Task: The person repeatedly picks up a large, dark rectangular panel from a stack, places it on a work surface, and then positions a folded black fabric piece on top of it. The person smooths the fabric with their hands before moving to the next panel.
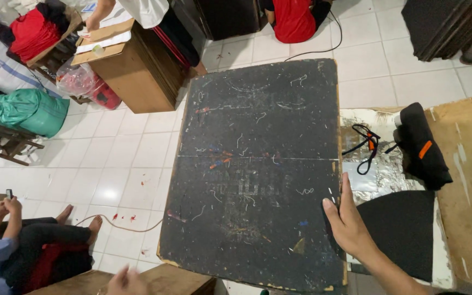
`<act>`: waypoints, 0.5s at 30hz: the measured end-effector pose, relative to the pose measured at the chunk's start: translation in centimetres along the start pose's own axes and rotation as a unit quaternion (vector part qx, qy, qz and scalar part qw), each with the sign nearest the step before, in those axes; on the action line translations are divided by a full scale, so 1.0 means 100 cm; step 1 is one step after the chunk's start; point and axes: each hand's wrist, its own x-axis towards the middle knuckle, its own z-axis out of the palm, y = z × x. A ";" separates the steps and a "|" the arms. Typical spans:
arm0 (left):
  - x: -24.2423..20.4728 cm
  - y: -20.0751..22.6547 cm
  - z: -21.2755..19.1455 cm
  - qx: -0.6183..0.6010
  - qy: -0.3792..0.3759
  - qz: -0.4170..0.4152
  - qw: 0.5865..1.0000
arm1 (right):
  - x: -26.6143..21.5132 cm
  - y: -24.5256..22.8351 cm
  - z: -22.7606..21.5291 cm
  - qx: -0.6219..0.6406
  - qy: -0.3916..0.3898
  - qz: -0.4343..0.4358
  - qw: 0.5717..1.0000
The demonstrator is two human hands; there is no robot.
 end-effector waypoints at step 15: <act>0.064 0.249 0.179 0.049 -0.305 0.241 0.920 | -0.072 0.129 -0.153 0.070 0.122 0.046 0.989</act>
